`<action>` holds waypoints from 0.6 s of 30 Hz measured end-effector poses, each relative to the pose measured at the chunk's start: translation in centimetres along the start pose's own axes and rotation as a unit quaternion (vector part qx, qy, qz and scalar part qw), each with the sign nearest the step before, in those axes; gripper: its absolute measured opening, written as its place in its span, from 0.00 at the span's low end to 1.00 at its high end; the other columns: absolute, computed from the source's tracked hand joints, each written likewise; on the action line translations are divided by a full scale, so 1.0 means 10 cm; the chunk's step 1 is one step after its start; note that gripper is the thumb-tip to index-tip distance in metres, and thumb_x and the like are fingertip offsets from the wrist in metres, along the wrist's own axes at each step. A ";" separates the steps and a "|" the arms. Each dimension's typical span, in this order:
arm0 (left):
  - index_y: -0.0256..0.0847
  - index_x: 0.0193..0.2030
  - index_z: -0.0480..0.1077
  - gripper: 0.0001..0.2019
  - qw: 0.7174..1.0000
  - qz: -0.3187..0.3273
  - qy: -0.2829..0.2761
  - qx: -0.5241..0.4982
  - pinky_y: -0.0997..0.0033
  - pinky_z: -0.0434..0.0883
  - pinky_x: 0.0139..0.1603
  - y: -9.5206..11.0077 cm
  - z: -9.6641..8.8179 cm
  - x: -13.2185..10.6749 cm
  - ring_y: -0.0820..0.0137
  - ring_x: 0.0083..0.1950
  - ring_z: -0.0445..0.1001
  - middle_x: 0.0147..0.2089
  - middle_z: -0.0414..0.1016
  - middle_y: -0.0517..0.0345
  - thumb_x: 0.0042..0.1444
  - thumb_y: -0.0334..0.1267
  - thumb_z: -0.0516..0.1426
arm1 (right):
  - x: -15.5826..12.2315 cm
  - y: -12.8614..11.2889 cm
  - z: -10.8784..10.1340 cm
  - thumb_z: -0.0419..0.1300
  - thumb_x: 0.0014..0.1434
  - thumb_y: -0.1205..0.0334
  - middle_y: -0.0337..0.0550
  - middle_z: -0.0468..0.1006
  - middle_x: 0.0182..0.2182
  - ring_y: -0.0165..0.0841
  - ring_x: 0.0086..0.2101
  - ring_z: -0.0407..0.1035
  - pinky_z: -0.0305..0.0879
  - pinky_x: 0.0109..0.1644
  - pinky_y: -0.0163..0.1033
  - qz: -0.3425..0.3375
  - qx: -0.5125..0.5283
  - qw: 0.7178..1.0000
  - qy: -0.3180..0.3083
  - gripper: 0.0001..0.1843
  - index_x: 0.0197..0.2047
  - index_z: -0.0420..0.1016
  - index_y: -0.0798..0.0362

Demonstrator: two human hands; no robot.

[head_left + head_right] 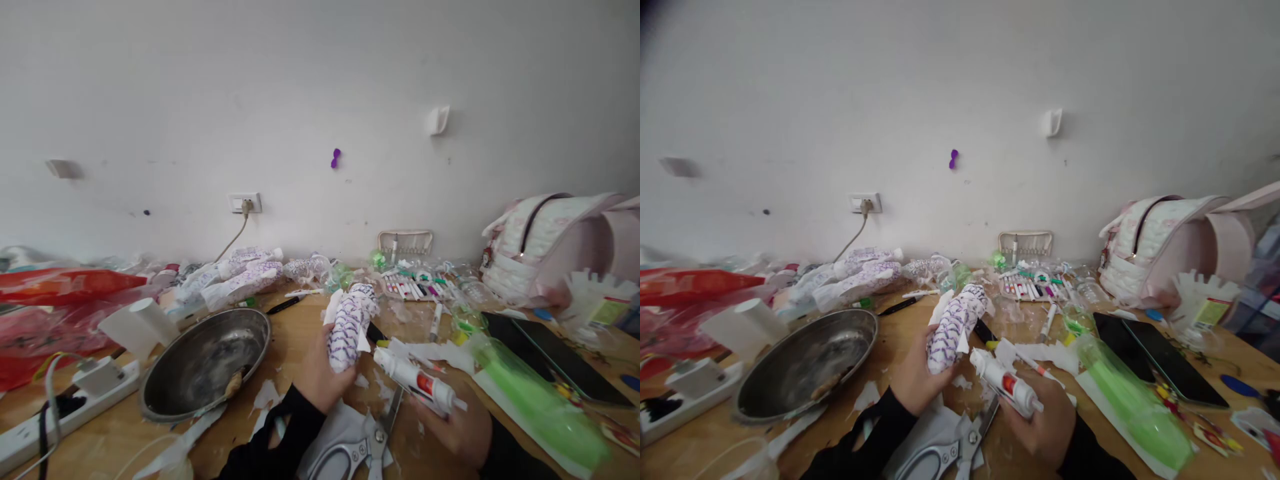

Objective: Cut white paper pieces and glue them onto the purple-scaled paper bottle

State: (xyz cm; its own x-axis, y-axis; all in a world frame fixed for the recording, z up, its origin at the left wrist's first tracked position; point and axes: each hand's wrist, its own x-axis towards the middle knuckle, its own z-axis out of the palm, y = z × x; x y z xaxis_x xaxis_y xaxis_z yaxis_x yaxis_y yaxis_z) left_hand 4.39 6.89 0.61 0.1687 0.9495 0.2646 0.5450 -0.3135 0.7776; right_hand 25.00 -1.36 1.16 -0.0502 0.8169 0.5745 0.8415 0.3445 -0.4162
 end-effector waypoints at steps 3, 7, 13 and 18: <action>0.37 0.55 0.57 0.33 0.999 -0.020 -0.013 -0.036 0.58 0.64 0.49 -0.02 0.00 0.00 0.55 0.49 0.69 0.51 0.68 0.42 0.41 0.42 0.59 | 0.01 0.05 0.00 0.51 0.53 0.55 0.47 0.78 0.26 0.38 0.28 0.72 0.67 0.28 0.37 0.016 0.030 0.999 -0.012 0.13 0.27 0.72 0.51; 0.36 0.53 0.58 0.28 0.995 -0.060 -0.028 -0.081 0.56 0.62 0.51 -0.06 0.02 -0.01 0.55 0.50 0.68 0.50 0.69 0.42 0.44 0.43 0.57 | 0.02 0.16 0.05 0.48 0.56 0.50 0.50 0.79 0.30 0.41 0.32 0.73 0.68 0.30 0.39 0.088 0.030 0.994 -0.054 0.18 0.32 0.73 0.53; 0.34 0.51 0.56 0.28 0.984 -0.093 -0.018 -0.151 0.57 0.60 0.54 -0.05 0.08 -0.01 0.57 0.53 0.66 0.52 0.67 0.41 0.44 0.44 0.57 | 0.06 0.27 0.12 0.46 0.55 0.49 0.52 0.79 0.32 0.43 0.34 0.73 0.67 0.34 0.41 0.130 -0.080 0.985 -0.084 0.23 0.40 0.74 0.56; 0.34 0.51 0.54 0.29 0.969 -0.123 0.021 -0.212 0.56 0.58 0.57 -0.07 0.17 -0.02 0.56 0.56 0.64 0.54 0.65 0.40 0.43 0.44 0.57 | 0.04 0.31 0.16 0.45 0.57 0.51 0.52 0.79 0.24 0.41 0.28 0.73 0.64 0.29 0.40 0.104 -0.188 0.970 -0.114 0.24 0.25 0.77 0.53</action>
State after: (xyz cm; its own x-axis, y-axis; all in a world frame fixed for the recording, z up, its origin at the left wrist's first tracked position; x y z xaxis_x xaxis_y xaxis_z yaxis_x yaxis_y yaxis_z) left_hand 5.39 6.94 -0.91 0.0373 0.9976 0.0582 0.1768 -0.0639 0.9822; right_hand 26.68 0.73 -1.07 0.0604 0.9468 0.3162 0.9805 0.0030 -0.1963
